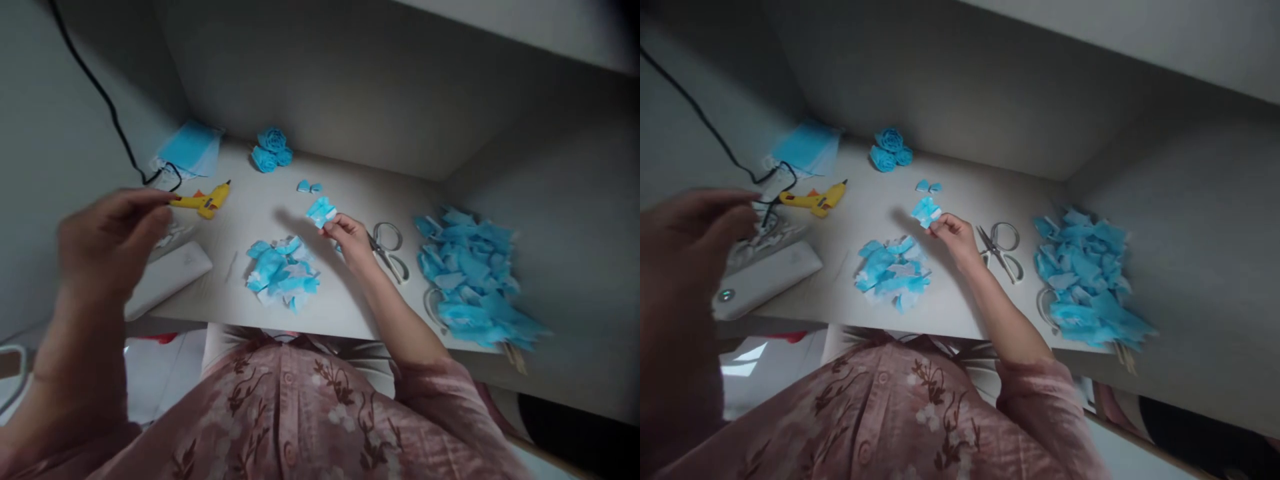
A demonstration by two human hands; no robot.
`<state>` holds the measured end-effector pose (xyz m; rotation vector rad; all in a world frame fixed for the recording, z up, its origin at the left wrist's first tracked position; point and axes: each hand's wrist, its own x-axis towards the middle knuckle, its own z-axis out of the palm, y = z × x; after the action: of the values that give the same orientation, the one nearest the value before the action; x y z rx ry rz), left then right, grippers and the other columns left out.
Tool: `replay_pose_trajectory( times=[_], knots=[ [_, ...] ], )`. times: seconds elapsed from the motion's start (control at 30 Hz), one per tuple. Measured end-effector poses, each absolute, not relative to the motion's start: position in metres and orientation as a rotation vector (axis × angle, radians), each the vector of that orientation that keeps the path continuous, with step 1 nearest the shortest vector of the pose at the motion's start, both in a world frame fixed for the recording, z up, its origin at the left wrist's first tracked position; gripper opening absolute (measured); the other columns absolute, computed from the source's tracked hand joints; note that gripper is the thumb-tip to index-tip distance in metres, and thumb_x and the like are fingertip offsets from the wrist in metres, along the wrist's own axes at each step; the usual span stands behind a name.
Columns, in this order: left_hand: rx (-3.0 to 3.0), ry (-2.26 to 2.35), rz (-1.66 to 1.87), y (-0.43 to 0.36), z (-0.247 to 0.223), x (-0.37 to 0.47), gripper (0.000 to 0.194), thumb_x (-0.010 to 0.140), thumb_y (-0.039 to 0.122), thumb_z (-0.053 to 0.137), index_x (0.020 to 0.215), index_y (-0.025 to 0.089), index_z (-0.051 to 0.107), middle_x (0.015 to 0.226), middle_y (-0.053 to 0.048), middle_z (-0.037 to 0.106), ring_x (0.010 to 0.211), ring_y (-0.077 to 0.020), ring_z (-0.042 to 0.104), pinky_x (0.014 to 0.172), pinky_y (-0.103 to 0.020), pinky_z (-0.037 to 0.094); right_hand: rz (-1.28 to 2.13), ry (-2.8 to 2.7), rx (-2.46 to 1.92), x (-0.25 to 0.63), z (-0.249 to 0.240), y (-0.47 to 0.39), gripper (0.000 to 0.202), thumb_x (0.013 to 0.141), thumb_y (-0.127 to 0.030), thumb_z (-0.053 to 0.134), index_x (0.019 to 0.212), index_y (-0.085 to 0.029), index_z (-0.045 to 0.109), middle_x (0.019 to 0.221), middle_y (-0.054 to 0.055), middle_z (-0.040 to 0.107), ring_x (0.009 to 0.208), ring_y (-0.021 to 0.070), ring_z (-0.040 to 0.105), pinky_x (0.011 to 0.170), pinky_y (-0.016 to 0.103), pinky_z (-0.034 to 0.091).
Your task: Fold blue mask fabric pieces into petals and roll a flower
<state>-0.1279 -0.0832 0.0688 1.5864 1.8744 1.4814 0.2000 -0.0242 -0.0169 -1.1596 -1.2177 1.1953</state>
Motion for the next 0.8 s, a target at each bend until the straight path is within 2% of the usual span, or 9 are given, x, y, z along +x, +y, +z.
replay_pose_trajectory(
  times=[0.07,0.13,0.23,0.37,0.47,0.53,0.63,0.8],
  knots=[
    [1.665,1.574,1.316,-0.082,0.069,-0.091,0.024,0.081,0.033,0.071,0.102,0.027,0.081,0.088,0.001,0.075,0.075,-0.0156,0.064,0.075,-0.030,0.050,1.216,-1.215,-1.133,0.199,-0.013,-0.026,0.026,0.069,-0.045,0.080,0.071,-0.022,0.068,0.072,0.000,0.073,0.069,0.0134,0.063,0.077,0.029,0.052],
    [1.759,1.348,1.089,-0.071,0.060,-0.058,0.036,0.083,0.040,0.071,0.114,0.024,0.078,0.102,-0.003,0.076,0.081,-0.0166,0.066,0.077,-0.030,0.051,1.238,-1.209,-1.084,0.198,-0.011,-0.028,0.026,0.070,-0.045,0.080,0.072,-0.021,0.069,0.072,0.000,0.073,0.070,0.0126,0.063,0.077,0.028,0.052],
    [1.554,1.180,0.996,-0.046,0.040,-0.021,0.056,0.077,0.045,0.075,0.127,0.018,0.071,0.122,-0.009,0.071,0.085,-0.0168,0.065,0.073,-0.028,0.053,1.261,-1.212,-1.027,0.198,-0.008,-0.030,0.026,0.072,-0.044,0.081,0.073,-0.021,0.070,0.073,0.000,0.073,0.070,0.0118,0.062,0.077,0.027,0.051],
    [1.225,0.941,0.858,-0.022,0.024,0.004,0.045,0.074,0.048,0.079,0.103,0.014,0.074,0.100,-0.008,0.072,0.075,-0.0131,0.062,0.063,-0.023,0.049,1.262,-1.240,-1.004,0.197,-0.005,-0.032,0.031,0.071,-0.047,0.084,0.074,-0.020,0.070,0.075,0.001,0.073,0.069,0.0123,0.061,0.076,0.028,0.052],
    [1.138,0.962,0.933,-0.015,0.024,0.011,0.030,0.068,0.037,0.082,0.082,0.013,0.070,0.075,-0.003,0.067,0.064,-0.0109,0.058,0.057,-0.022,0.045,1.259,-1.271,-1.009,0.200,-0.004,-0.031,0.033,0.072,-0.050,0.083,0.074,-0.020,0.071,0.076,0.001,0.074,0.070,0.0128,0.062,0.077,0.029,0.053],
    [1.154,0.996,0.948,-0.011,0.026,0.011,0.023,0.067,0.032,0.079,0.075,0.014,0.067,0.066,-0.001,0.063,0.059,-0.0107,0.057,0.056,-0.022,0.045,1.265,-1.298,-1.035,0.206,-0.004,-0.027,0.031,0.076,-0.050,0.080,0.082,-0.020,0.076,0.081,0.002,0.076,0.073,0.0137,0.064,0.079,0.031,0.055],
    [1.268,1.014,0.884,-0.003,0.028,0.008,0.019,0.069,0.030,0.075,0.072,0.014,0.065,0.062,-0.001,0.063,0.056,-0.0103,0.057,0.056,-0.022,0.045,1.257,-1.293,-1.090,0.219,-0.004,-0.020,0.036,0.081,-0.047,0.074,0.104,-0.020,0.080,0.089,0.004,0.079,0.083,0.0164,0.069,0.083,0.033,0.056],
    [1.471,0.989,0.715,0.007,0.028,0.003,0.014,0.073,0.028,0.072,0.074,0.015,0.066,0.061,-0.001,0.064,0.053,-0.0101,0.055,0.052,-0.022,0.043,1.262,-1.366,-1.065,0.232,-0.002,-0.016,0.040,0.085,-0.049,0.073,0.115,-0.023,0.080,0.106,0.005,0.080,0.102,0.0193,0.071,0.093,0.035,0.056]
  ],
)
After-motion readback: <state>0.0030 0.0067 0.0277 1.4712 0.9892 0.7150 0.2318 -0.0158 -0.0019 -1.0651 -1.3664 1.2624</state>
